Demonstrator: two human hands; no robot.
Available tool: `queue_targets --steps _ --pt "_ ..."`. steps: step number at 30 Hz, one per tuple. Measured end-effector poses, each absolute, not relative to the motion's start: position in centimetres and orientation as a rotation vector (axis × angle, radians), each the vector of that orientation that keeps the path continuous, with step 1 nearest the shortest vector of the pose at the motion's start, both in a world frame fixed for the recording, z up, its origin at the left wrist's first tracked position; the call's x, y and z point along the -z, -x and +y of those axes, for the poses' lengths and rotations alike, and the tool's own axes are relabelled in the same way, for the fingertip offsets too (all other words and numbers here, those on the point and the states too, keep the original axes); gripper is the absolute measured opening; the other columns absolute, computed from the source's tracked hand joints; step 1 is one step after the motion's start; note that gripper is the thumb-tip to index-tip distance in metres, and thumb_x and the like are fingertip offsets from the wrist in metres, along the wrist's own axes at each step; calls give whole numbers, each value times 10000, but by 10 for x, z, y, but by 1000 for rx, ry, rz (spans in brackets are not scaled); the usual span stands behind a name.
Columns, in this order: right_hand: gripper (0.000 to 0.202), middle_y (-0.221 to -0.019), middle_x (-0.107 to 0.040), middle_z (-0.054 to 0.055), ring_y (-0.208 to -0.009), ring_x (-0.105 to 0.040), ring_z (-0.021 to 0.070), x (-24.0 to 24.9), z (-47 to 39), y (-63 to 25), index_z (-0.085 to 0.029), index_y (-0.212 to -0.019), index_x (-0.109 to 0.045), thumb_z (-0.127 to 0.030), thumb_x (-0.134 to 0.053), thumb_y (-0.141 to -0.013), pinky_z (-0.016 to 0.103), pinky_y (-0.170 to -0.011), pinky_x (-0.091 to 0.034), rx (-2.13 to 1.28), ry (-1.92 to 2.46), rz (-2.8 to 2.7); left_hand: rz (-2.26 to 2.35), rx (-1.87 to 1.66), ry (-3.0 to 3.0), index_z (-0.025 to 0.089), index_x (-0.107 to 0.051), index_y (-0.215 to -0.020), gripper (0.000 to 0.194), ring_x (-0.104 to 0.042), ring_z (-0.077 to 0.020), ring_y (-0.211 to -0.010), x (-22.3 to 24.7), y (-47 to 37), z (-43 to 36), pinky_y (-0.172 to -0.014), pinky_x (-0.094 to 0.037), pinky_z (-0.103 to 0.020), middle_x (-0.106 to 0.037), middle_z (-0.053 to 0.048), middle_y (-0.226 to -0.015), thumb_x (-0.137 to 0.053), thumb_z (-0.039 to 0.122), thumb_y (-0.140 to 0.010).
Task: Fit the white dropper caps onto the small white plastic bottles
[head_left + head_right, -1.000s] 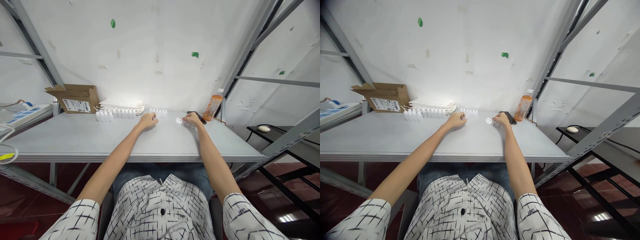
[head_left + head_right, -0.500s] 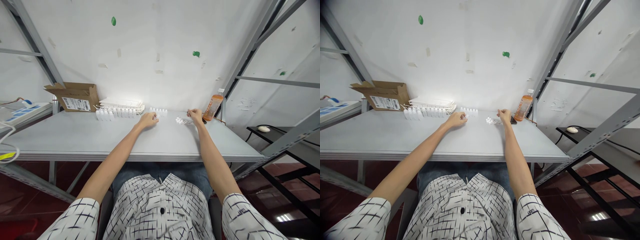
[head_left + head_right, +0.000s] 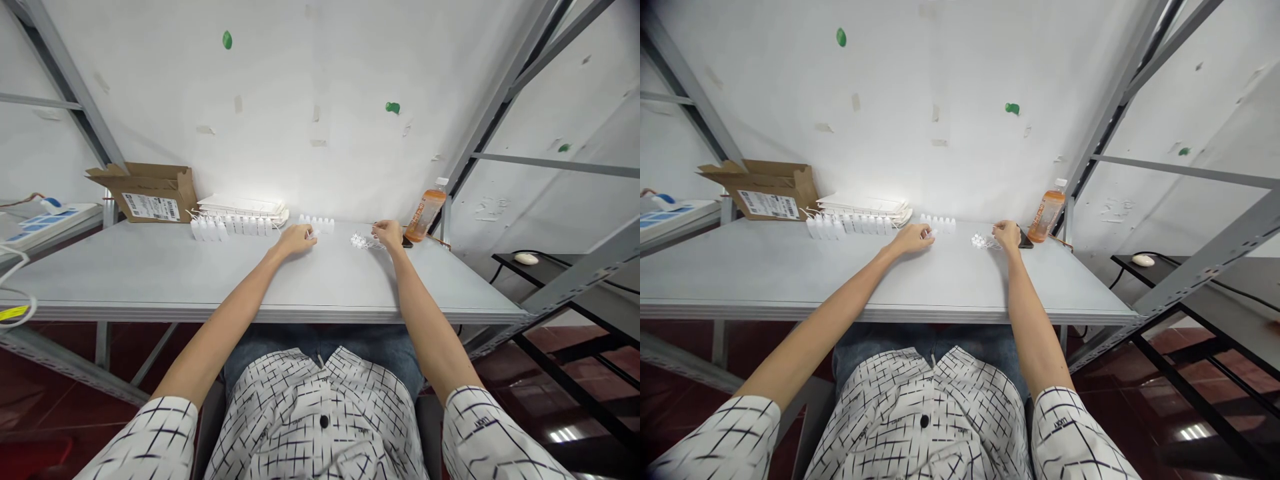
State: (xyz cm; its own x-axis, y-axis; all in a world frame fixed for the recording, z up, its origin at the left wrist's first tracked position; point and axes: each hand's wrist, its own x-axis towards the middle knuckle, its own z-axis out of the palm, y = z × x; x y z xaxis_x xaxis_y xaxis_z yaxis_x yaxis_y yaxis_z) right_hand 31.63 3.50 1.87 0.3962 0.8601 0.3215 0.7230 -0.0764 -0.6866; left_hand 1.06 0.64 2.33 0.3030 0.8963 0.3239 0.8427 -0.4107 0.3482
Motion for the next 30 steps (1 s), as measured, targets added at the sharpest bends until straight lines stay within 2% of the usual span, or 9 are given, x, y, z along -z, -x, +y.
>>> queue_targets --steps 5,10,15,25,30 --pt "196 -830 -773 58 -777 -718 178 -22 32 -313 -191 -944 -764 -224 -598 -845 299 -795 -514 -224 1827 -1310 1635 -710 -2456 174 -707 -1005 289 -666 -240 -888 -24 -11 6 -731 -474 -299 -747 -77 -960 -582 367 -830" --pt "181 -880 -776 77 -947 -708 237 -23 29 -310 -201 -929 -770 -253 -646 -808 335 -855 -496 -166 1882 -1320 1629 -700 -2455 174 -711 -1008 296 -662 -239 -882 -25 -10 6 -740 -480 -303 -743 -80 -962 -578 364 -825" --pt "126 -967 -770 81 -969 -688 251 -22 30 -307 -204 -839 -753 -296 -706 -768 335 -858 -493 -178 1893 -1336 1624 -706 -2444 170 -708 -1007 294 -662 -238 -880 -25 -10 5 -740 -482 -305 -738 -84 -976 -576 355 -820" --pt "200 -794 -752 78 -874 -687 259 -16 36 -311 -175 -771 -775 -361 -747 -701 333 -823 -490 -303 1718 -1313 1636 -680 -2452 169 -702 -1022 315 -658 -235 -902 -25 -10 4 -743 -475 -295 -743 -78 -989 -561 377 -833" --pt "189 -743 -745 71 -830 -690 241 -10 43 -315 -176 -701 -753 -346 -674 -727 323 -818 -494 -329 1658 -1321 1638 -674 -2463 169 -705 -1021 307 -661 -231 -899 -25 -10 5 -737 -469 -287 -743 -77 -990 -566 374 -838"
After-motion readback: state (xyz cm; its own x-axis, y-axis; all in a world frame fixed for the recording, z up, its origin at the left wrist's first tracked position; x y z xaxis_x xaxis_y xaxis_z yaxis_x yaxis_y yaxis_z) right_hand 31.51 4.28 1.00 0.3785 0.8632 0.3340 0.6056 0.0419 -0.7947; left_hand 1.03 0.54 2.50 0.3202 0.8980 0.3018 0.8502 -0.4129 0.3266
